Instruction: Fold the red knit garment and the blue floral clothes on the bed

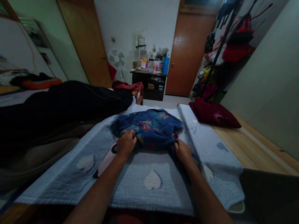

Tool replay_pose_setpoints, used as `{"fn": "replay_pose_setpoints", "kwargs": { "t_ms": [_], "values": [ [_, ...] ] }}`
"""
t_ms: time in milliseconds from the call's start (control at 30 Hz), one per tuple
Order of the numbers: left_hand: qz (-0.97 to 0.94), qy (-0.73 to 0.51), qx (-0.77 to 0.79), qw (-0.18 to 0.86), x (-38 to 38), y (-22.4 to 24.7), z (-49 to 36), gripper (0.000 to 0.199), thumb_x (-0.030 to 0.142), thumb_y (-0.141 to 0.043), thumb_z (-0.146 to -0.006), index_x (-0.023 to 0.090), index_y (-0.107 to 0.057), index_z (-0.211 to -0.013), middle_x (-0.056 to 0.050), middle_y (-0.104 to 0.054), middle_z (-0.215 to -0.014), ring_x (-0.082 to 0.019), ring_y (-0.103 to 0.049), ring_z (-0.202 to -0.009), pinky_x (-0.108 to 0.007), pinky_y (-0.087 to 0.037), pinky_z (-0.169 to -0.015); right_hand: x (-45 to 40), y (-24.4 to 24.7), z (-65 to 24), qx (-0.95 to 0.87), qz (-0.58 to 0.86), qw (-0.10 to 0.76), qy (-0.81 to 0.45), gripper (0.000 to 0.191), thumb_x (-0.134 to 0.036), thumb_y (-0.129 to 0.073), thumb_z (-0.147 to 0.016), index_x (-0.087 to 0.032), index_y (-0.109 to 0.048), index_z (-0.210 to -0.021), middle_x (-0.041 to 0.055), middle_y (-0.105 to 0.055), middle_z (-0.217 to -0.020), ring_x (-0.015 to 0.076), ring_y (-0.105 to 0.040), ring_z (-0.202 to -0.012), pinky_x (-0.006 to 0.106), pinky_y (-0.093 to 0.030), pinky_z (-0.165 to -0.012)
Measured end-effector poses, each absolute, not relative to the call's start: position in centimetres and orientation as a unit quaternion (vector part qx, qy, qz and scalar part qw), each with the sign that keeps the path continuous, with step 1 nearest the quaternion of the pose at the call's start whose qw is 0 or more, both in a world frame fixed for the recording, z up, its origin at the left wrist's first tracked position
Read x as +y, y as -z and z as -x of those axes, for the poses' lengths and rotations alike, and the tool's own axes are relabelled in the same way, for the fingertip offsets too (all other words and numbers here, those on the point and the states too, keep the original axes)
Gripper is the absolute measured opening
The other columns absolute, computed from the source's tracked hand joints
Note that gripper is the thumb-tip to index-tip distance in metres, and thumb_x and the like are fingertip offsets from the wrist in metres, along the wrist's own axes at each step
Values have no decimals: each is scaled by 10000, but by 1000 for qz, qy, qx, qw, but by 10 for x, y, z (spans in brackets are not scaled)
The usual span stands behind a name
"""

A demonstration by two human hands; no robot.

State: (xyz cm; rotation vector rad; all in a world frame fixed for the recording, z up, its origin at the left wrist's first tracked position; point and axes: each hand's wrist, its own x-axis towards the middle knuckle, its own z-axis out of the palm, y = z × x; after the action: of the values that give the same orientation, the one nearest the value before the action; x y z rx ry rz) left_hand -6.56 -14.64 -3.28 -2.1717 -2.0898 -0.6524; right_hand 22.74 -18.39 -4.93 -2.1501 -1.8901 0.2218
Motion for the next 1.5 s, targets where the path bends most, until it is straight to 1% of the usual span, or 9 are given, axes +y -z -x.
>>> {"fn": "replay_pose_setpoints", "kwargs": {
  "t_ms": [133,233,367,500,733,967,1133,1267,1500],
  "values": [
    [728,149,-669,-19,-158,41,59,177,238,-433,-876,221,-584,-966,-67,-663,-920,-234,-635,-847,-315,-432,-713,-186,54,-226,-655,743,125,-61,329,-335,-328,-992,-163,-588,-1098,117,-670,-1044,234,-622,-949,312,-392,-791],
    [734,162,-659,-5,-162,41,53,293,190,-448,-839,194,-583,-1099,-116,-640,-1090,-267,-598,-1033,-357,-435,-862,-190,59,-224,-655,743,128,-40,315,-324,-334,-982,-178,-594,-1086,113,-646,-1050,247,-592,-970,333,-393,-824],
    [782,198,-590,9,-169,51,42,780,171,-582,-696,216,-353,-1441,-123,-365,-1503,-331,-298,-1386,-476,-214,-1132,-196,69,-223,-667,728,158,-26,287,-322,-427,-922,-197,-591,-1122,118,-589,-1169,266,-525,-1082,371,-375,-932],
    [814,147,-560,-48,-176,72,33,960,327,-683,-672,257,-226,-1513,-82,-246,-1576,-376,-119,-1449,-538,-107,-1157,-200,78,-227,-697,686,205,-32,418,-327,-518,-834,-201,-547,-1231,117,-521,-1304,282,-452,-1212,415,-330,-1030],
    [803,153,-575,-27,-172,80,29,895,526,-716,-714,309,-316,-1484,-64,-334,-1545,-372,-244,-1402,-520,-211,-1116,-200,83,-232,-728,662,176,-40,708,-430,-669,-709,-193,-464,-1343,151,-432,-1440,332,-355,-1338,484,-265,-1076],
    [808,198,-554,-30,-158,70,34,509,455,-563,-890,278,-507,-1364,-71,-563,-1363,-285,-517,-1161,-414,-401,-932,-186,57,-237,-731,646,181,-123,333,-218,-583,-790,-230,-603,-1123,70,-675,-1123,257,-599,-1070,397,-376,-948],
    [819,220,-521,-91,-130,37,47,359,458,-538,-909,238,-648,-1171,-57,-699,-1087,-228,-620,-953,-318,-438,-820,-170,27,-240,-712,616,279,-191,433,-312,-635,-781,-214,-578,-1199,61,-698,-1036,231,-647,-915,317,-460,-790],
    [811,225,-536,-66,-114,10,51,406,545,-459,-925,224,-691,-1012,-58,-700,-941,-223,-626,-887,-316,-447,-797,-164,20,-235,-688,601,328,-242,397,-498,-503,-878,-206,-625,-1118,76,-690,-1049,230,-639,-938,326,-465,-821],
    [736,253,-623,83,-144,26,34,212,337,-510,-928,188,-603,-1046,-84,-605,-1057,-216,-598,-905,-306,-470,-743,-164,67,-220,-671,629,287,-269,425,-500,-320,-948,-201,-621,-984,98,-696,-1004,232,-642,-946,312,-450,-832]
  ]
}}
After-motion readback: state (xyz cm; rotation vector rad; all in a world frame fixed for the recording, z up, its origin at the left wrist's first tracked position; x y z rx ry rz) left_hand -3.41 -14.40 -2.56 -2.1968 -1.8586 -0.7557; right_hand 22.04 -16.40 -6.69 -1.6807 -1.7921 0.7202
